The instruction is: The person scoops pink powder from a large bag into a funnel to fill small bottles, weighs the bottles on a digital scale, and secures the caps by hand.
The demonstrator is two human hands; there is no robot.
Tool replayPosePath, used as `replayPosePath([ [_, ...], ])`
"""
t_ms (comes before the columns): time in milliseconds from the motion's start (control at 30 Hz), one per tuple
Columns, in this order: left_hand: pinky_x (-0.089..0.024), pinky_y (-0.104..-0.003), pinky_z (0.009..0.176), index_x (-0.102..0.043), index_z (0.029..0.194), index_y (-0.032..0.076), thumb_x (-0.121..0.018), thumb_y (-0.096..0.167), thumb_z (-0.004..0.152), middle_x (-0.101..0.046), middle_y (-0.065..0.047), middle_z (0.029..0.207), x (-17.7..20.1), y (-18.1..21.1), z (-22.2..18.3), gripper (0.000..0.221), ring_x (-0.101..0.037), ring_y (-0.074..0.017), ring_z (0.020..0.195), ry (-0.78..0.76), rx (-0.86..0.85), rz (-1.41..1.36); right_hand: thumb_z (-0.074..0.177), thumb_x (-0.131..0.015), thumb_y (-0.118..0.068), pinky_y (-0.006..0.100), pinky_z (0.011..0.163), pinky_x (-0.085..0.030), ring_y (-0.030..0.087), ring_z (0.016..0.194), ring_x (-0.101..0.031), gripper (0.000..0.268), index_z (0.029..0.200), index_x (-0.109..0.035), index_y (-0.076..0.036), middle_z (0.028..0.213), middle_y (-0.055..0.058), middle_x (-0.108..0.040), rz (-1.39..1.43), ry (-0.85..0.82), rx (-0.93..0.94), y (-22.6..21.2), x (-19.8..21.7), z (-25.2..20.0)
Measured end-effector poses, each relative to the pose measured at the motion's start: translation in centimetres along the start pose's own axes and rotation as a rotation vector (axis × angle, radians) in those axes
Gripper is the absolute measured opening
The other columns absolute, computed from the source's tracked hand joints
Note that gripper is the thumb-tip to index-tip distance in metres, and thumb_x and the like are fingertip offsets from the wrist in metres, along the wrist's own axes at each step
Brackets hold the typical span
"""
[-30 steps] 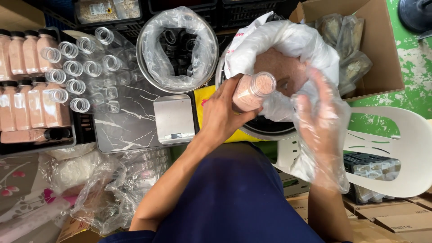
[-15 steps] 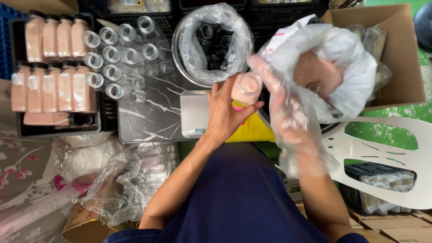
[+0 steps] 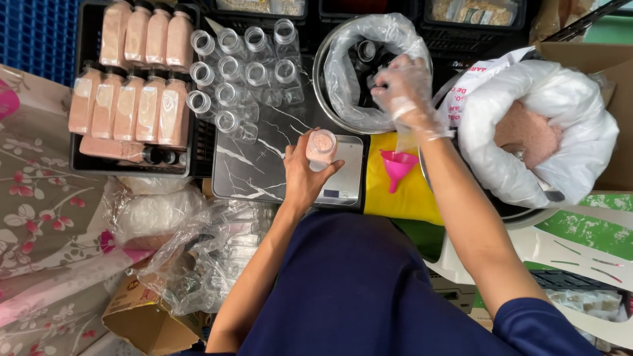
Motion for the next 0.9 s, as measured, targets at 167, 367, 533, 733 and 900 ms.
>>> replayPosePath([
  [167,-0.046,-0.041,0.097,-0.055,0.145,0.020,-0.089,0.045,0.078,-0.059,0.007,0.153,-2.7,-1.9,0.9,0.079,-0.048,-0.0248,0.107,-0.111,-0.065,-0.099,0.094,-0.083,-0.022,0.052,0.123,-0.032,0.032,0.136,-0.048,0.016,0.095,-0.072,-0.011,0.146,0.013,-0.052,0.727,0.001,-0.084,-1.7,5.6,-4.5],
  [367,-0.046,-0.043,0.104,-0.047,0.153,0.027,-0.094,0.042,0.075,-0.065,0.008,0.143,-6.4,-4.7,0.6,0.093,-0.050,-0.0271,0.118,-0.234,-0.050,-0.109,0.104,-0.071,-0.009,0.018,0.055,-0.046,0.005,0.058,-0.049,0.017,0.088,-0.065,-0.011,0.070,-0.005,-0.056,1.469,-0.091,-0.155,-4.7,7.5,-7.8],
  [533,-0.050,-0.047,0.110,-0.055,0.143,0.026,-0.098,0.032,0.070,-0.062,0.002,0.152,-5.7,-5.3,0.3,0.086,-0.059,-0.0308,0.124,-0.232,-0.023,-0.118,0.080,-0.096,-0.015,0.041,0.081,-0.060,0.036,0.103,-0.074,0.035,0.093,-0.065,-0.009,0.110,0.015,-0.074,0.802,0.218,0.275,-10.6,9.7,-12.8],
  [733,-0.045,-0.053,0.121,-0.037,0.159,0.022,-0.101,0.021,0.068,-0.044,-0.010,0.167,-5.5,-5.1,0.2,0.111,-0.053,-0.0392,0.137,-0.231,-0.019,-0.194,0.080,-0.094,-0.015,0.040,0.074,-0.062,0.031,0.096,-0.073,0.054,0.129,-0.070,-0.014,0.105,0.010,-0.070,0.751,0.286,0.397,-12.7,9.0,-13.0],
  [900,-0.033,-0.061,0.127,-0.025,0.169,0.019,-0.106,0.022,0.060,-0.030,-0.026,0.169,-1.2,-3.7,-0.7,0.135,-0.038,-0.0508,0.150,-0.202,-0.048,-0.249,0.076,-0.094,-0.006,0.042,0.078,-0.062,0.032,0.101,-0.070,0.074,0.143,-0.062,-0.014,0.126,0.017,-0.068,0.743,0.208,0.342,-13.3,11.9,-13.8],
])
Point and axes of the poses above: each hand's wrist, its own z-axis towards the middle knuckle, its own x-axis out of the back of the hand, y = z × x, the point moved 6 cm from there along z, towards the middle knuckle
